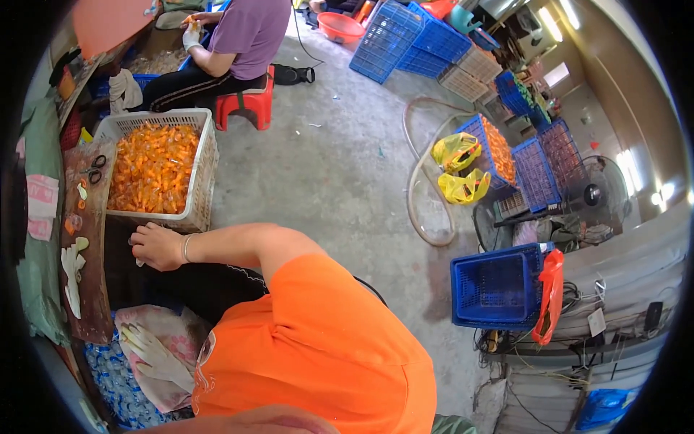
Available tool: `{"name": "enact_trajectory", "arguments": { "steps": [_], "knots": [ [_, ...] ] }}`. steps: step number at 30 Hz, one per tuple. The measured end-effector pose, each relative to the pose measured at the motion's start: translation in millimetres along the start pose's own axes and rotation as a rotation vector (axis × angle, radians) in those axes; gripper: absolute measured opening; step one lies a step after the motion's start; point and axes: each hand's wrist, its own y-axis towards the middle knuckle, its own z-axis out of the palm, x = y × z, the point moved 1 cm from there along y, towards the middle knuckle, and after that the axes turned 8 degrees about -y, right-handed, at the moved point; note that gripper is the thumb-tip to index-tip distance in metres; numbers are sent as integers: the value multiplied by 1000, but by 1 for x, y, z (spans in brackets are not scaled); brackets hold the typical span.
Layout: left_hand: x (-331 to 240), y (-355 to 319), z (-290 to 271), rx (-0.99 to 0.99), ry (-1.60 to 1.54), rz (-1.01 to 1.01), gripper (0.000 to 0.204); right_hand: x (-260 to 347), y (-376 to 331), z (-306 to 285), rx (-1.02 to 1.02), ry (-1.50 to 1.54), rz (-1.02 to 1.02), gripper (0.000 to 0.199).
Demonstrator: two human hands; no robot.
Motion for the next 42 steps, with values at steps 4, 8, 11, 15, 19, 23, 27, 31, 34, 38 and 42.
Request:
{"name": "enact_trajectory", "arguments": {
  "steps": [4,8,11,15,19,23,27,31,34,38,42],
  "knots": [
    [-2,-2,-1,30,-6,10,51,0,-1,0,18,2,6,10],
    [-6,-15,20,62,-5,18,52,1,0,5,19,-9,6,9],
    [-13,-51,60,234,-783,-201,49,3,8,6,80,-38,3,8],
    [138,-199,327,381,-1584,-795,50,13,26,8,327,-15,55,10],
    [203,-289,334,334,-924,-854,39,13,20,17,138,93,-80,10],
    [192,-190,182,-167,-1295,-1248,28,44,28,23,35,298,-139,9],
    [157,-97,13,-29,-2003,-1575,18,93,49,26,273,1011,210,9],
    [111,-37,-54,158,-2549,-1246,22,126,56,27,450,1346,362,9],
    [98,-11,-64,220,-2653,-1203,18,140,56,32,512,1308,325,8],
    [86,5,-61,71,-2745,-1133,15,145,53,41,489,1090,207,8],
    [83,4,-54,26,-2666,-1160,12,149,50,48,415,957,86,7]
  ]
}}
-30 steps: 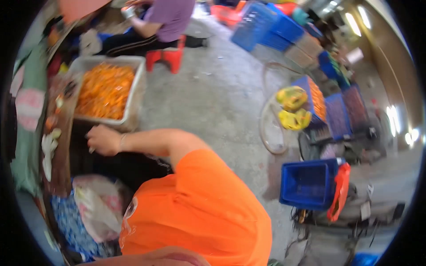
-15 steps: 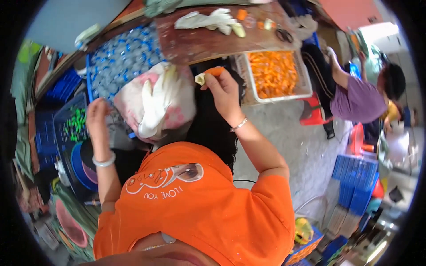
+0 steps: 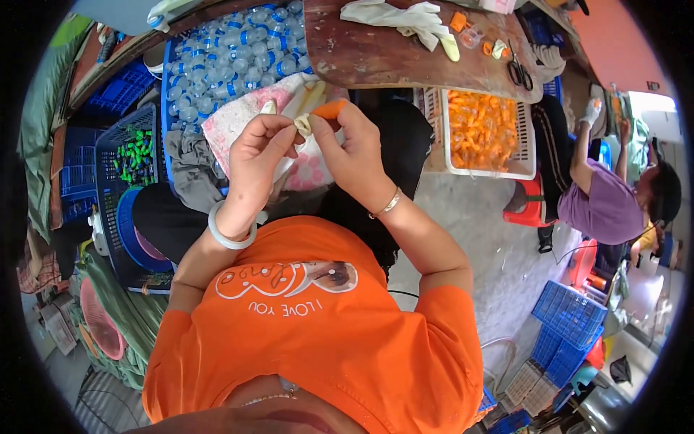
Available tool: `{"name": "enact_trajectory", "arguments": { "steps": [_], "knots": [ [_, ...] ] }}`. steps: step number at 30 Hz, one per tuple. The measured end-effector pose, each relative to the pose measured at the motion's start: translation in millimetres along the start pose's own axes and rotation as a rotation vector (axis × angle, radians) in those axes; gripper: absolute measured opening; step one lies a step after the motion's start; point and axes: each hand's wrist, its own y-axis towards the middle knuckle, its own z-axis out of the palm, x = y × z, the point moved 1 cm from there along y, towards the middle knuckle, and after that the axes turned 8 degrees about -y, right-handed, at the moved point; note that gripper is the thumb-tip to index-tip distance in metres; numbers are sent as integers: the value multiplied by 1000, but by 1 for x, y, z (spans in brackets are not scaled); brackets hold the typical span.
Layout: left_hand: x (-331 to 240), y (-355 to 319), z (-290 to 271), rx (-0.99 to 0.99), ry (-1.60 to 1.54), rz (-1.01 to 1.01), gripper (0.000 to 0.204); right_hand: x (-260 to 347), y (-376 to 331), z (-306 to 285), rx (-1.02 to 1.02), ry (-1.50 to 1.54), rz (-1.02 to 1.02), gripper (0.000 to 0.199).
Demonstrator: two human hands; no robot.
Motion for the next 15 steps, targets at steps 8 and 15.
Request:
{"name": "enact_trajectory", "arguments": {
  "steps": [8,15],
  "knots": [
    [7,5,9,-33,-40,31,7,0,-3,5,-95,-37,-70,6],
    [11,-1,-8,-193,101,20,6,-3,-5,9,-236,14,15,13]
  ]
}}
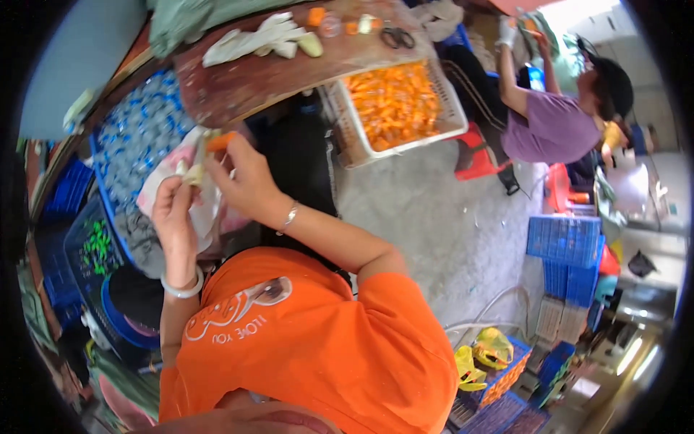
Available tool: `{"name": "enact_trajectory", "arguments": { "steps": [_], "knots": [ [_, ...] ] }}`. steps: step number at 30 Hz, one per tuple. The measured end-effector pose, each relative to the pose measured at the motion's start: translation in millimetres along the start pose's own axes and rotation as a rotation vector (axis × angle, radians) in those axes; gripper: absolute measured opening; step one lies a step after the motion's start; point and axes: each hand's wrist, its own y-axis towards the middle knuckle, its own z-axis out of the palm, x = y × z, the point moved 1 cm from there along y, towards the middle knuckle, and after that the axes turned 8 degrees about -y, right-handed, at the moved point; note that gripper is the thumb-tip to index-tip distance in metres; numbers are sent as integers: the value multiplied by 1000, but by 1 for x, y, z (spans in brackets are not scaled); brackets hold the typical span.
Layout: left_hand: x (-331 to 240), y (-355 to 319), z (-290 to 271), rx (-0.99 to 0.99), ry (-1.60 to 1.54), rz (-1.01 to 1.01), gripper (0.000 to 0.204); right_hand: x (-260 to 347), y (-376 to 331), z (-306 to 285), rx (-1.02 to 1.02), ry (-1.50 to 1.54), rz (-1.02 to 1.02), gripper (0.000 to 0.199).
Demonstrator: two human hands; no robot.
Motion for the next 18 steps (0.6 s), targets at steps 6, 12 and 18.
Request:
{"name": "enact_trajectory", "arguments": {
  "steps": [6,12,18],
  "knots": [
    [9,6,1,71,87,49,6,1,-7,-12,150,-43,6,17],
    [22,4,-2,157,211,38,7,-17,-12,-12,138,88,102,13],
    [25,4,3,245,114,2,8,-19,-15,-14,124,90,129,13]
  ]
}}
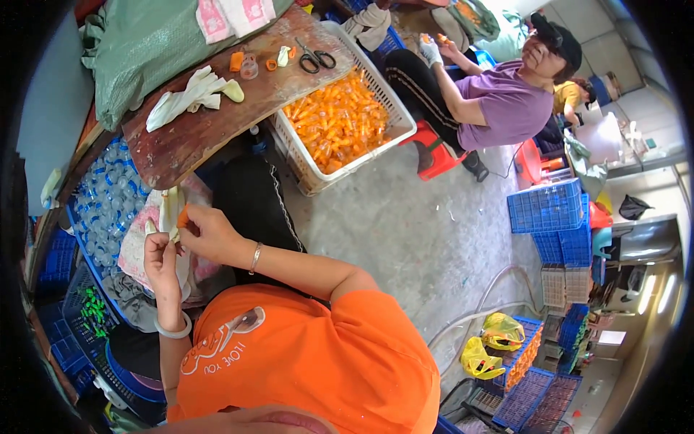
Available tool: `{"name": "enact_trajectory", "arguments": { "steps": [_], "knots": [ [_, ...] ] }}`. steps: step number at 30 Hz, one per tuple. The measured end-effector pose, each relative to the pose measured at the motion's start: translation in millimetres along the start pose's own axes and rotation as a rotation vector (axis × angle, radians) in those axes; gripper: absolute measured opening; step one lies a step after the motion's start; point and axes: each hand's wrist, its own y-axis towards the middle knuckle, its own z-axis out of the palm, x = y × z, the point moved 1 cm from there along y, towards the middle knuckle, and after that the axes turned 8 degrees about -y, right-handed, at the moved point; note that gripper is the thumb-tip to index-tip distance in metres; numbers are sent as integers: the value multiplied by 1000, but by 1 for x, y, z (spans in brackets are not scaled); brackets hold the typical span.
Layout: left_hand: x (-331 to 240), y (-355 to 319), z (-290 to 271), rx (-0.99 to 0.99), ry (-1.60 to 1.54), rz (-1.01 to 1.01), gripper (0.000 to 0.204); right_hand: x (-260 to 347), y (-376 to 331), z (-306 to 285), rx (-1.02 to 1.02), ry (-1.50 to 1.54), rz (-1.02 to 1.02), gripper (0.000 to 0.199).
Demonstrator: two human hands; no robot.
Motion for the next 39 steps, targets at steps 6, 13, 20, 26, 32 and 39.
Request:
{"name": "enact_trajectory", "arguments": {
  "steps": [6,13,20,26,32,39],
  "knots": [
    [-2,0,5,-61,-3,-38,8,7,1,0,-46,-231,-238,13],
    [-5,0,-2,-25,-128,-106,7,7,7,0,-88,-300,-328,14],
    [-27,-8,14,-41,-745,-450,7,14,2,6,-2,-205,-259,12],
    [-24,-4,6,-37,-601,-290,5,9,-1,7,1,-249,-246,13],
    [-17,-6,-8,6,-579,-271,8,11,0,8,-24,-260,-278,14],
    [-3,-6,-8,-100,-672,-260,14,3,-5,14,10,-239,-225,16]
  ]
}}
